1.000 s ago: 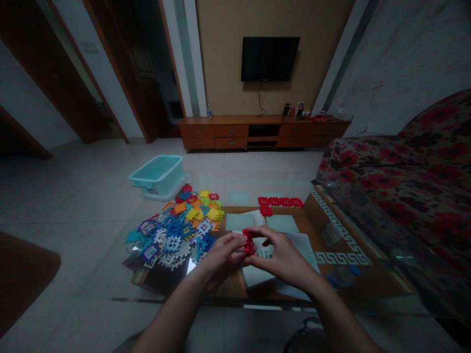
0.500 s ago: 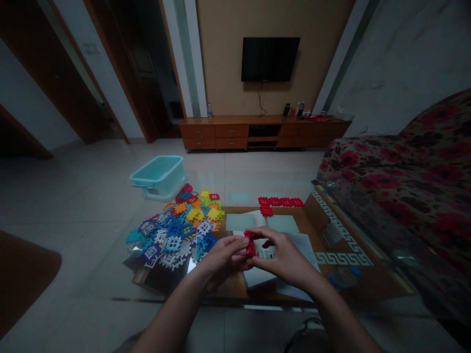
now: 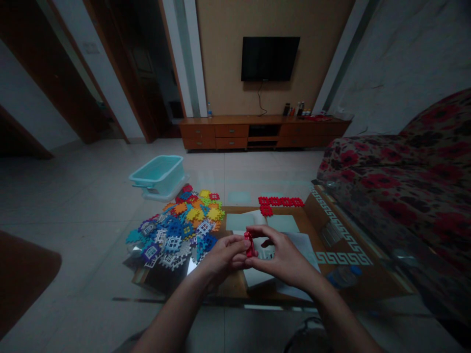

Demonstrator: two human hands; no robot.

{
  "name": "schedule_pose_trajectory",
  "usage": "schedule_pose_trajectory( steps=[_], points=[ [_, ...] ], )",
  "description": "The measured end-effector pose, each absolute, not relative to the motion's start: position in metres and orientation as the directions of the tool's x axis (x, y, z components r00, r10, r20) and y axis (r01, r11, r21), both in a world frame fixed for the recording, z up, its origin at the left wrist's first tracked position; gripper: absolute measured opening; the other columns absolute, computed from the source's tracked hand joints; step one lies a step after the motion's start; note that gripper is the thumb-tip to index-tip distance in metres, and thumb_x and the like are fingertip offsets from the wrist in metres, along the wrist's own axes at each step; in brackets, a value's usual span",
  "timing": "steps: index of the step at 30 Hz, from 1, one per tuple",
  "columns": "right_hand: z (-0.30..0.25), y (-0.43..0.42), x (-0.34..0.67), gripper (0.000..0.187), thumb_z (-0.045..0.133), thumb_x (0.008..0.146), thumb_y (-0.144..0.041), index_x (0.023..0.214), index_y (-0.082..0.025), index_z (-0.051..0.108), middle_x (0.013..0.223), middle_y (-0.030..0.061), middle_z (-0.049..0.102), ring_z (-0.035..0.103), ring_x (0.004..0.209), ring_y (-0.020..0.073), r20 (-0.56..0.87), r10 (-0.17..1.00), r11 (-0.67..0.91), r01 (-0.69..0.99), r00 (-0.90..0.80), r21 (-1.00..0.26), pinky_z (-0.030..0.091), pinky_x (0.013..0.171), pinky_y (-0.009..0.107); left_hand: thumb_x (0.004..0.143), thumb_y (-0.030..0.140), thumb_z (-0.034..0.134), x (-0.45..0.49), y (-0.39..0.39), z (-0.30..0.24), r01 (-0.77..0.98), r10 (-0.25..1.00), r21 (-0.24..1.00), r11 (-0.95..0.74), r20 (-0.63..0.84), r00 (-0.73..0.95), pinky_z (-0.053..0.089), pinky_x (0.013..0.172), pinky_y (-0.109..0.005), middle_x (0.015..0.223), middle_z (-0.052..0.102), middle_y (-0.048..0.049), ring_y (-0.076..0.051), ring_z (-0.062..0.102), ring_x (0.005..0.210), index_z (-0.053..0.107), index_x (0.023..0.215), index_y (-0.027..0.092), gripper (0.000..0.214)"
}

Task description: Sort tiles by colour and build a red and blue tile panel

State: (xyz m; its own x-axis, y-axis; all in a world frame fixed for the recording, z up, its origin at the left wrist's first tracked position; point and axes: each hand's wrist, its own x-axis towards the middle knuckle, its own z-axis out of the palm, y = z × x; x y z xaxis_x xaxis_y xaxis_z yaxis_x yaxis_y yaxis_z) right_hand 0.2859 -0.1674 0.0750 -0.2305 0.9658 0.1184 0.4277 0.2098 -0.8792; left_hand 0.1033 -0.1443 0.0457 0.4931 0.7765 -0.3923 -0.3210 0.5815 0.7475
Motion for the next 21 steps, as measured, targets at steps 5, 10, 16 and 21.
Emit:
schedule_pose_trajectory(
  steps=[5,10,16,21],
  points=[
    [0.0766,-0.1671,0.2852,0.043,0.078,0.071,-0.018,0.111,-0.027,0.068,0.11,0.0037,0.07,0.065,0.101,0.0232,0.183,0.95,0.287,0.476,-0.253,-0.831,0.051,0.086,0.036,0.07,0.034,0.084,0.1033,-0.1459,0.0517,-0.268,0.757,0.757,0.596,-0.42,0.5,0.053,0.074,-0.027,0.082,0.071,-0.0091,-0.013,0.065,0.066,0.069,0.086,0.011,0.032],
    [0.076,-0.1674,0.2845,0.039,0.076,0.07,-0.018,0.107,-0.025,0.067,0.108,0.0038,0.07,0.065,0.097,0.022,0.193,0.942,0.308,0.478,-0.276,-0.823,0.051,0.082,0.034,0.066,0.037,0.086,0.1028,-0.1463,0.0549,-0.246,0.738,0.754,0.609,-0.425,0.523,0.052,0.074,-0.027,0.076,0.068,-0.0074,-0.011,0.062,0.063,0.07,0.08,0.01,0.035],
    [0.0777,-0.1683,0.2842,0.038,0.074,0.068,-0.015,0.105,-0.022,0.067,0.106,0.0033,0.07,0.065,0.096,0.0201,0.217,0.932,0.338,0.475,-0.291,-0.812,0.051,0.081,0.032,0.067,0.038,0.085,0.1016,-0.1451,0.0509,-0.23,0.729,0.769,0.596,-0.398,0.557,0.051,0.074,-0.027,0.078,0.068,-0.0081,-0.012,0.062,0.066,0.07,0.081,0.009,0.036],
    [0.0821,-0.1688,0.2829,0.039,0.076,0.069,-0.016,0.106,-0.022,0.068,0.103,0.0023,0.071,0.065,0.093,0.0189,0.219,0.933,0.338,0.49,-0.285,-0.804,0.05,0.082,0.032,0.071,0.044,0.079,0.102,-0.1453,0.0515,-0.24,0.712,0.74,0.629,-0.423,0.561,0.052,0.074,-0.03,0.077,0.069,-0.0084,-0.014,0.063,0.065,0.071,0.088,0.009,0.039]
  ],
)
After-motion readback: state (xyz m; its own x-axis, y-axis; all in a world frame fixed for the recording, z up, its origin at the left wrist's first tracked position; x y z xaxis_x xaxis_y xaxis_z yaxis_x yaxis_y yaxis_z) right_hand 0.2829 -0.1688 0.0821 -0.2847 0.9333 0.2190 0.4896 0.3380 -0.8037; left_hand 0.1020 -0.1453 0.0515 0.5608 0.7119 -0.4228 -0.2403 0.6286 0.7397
